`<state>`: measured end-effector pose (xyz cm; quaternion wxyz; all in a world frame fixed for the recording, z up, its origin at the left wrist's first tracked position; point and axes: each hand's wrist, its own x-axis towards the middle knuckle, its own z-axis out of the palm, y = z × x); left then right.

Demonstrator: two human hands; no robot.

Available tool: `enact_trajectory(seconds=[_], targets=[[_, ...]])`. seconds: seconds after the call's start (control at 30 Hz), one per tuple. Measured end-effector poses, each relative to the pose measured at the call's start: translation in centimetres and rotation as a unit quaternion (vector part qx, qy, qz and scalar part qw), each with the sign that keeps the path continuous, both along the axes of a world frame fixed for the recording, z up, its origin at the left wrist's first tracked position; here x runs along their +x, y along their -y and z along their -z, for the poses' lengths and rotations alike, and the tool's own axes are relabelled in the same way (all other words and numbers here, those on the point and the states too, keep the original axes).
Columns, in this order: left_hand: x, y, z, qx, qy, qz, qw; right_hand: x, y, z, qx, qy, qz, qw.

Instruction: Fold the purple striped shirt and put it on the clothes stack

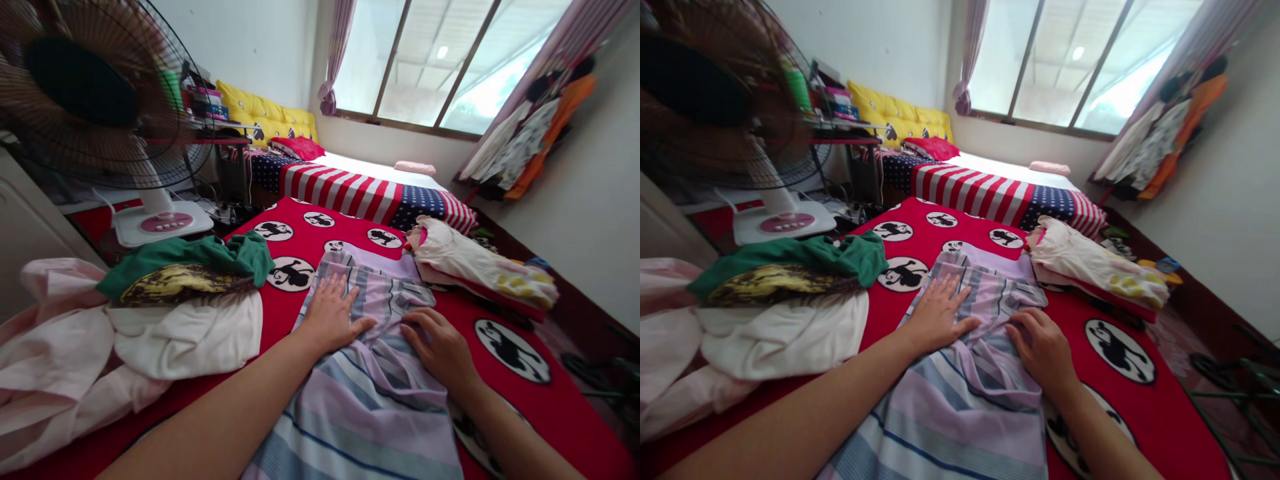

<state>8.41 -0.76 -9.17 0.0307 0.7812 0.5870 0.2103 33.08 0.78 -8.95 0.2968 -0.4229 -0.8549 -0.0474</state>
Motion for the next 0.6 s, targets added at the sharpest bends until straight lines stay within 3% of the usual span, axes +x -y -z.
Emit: enact_trajectory(seconds=[0.17, 0.37, 0.5, 0.6], targets=[[-0.1, -0.2, 0.3, 0.007, -0.003, 0.004, 1.000, 2.1, 1.5, -0.9, -0.066, 0.050, 0.001, 0.997], [-0.1, -0.3, 0.5, 0.019, 0.020, 0.010, 1.000, 0.9, 2.1, -2.0, -0.084, 0.045, 0.023, 0.995], [-0.8, -0.6, 0.0, 0.054, 0.111, 0.012, 0.992, 0.6, 2.6, -2.2, -0.188, -0.019, 0.036, 0.981], [-2.0, -0.6, -1.1, 0.119, 0.209, 0.035, 0.970, 0.2, 4.5, -3.4, -0.196, -0.074, 0.045, 0.977]])
